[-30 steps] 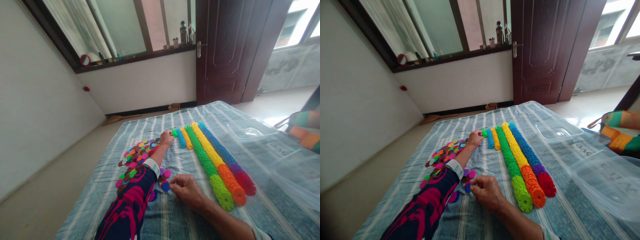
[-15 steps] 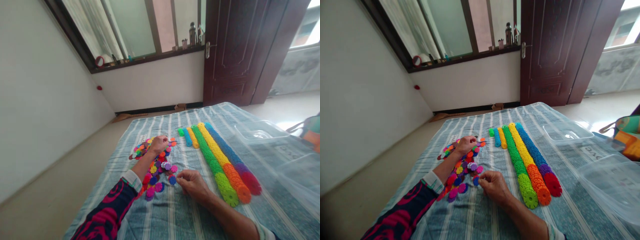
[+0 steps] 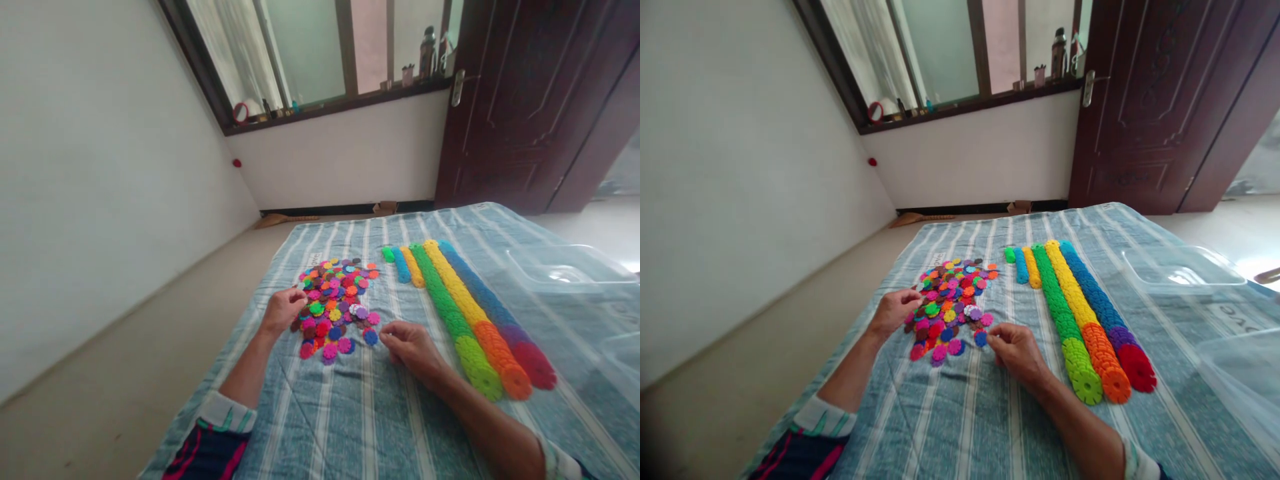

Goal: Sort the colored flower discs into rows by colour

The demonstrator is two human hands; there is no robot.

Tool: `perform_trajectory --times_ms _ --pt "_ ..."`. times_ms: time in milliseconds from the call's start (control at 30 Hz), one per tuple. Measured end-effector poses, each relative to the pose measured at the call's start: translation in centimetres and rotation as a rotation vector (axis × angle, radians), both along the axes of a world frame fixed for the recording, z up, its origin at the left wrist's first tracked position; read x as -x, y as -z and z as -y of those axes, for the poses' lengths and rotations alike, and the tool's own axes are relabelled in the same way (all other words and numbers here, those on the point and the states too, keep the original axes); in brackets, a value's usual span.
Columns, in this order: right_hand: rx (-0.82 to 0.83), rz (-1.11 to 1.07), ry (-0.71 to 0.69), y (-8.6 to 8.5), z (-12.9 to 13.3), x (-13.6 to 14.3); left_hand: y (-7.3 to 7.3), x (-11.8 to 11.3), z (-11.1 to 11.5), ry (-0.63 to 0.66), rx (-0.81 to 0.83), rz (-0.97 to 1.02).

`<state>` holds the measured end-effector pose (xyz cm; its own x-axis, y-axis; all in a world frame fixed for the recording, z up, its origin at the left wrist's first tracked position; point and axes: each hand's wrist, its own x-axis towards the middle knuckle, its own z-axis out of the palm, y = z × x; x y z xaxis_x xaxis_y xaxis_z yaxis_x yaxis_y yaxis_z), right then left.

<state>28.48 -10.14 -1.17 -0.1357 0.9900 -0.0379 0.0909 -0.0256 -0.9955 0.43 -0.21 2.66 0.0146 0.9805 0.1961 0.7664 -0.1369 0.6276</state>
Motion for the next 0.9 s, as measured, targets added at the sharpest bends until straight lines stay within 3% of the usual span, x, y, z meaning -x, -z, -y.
perform_trajectory --times_ms 133,300,467,900 --pt "-0.016 0.04 0.019 -0.1 0.1 -0.1 0.4 0.1 0.7 -0.001 -0.029 -0.111" --pt "-0.016 0.048 0.023 -0.1 0.2 -0.1 1.0 -0.8 0.6 0.099 -0.122 -0.287" --pt "0.0 0.059 0.024 -0.4 0.3 -0.2 1.2 -1.4 0.9 0.121 -0.093 -0.401" --pt "-0.014 0.034 0.007 0.1 0.1 -0.2 1.6 -0.8 0.4 0.197 -0.102 -0.4"
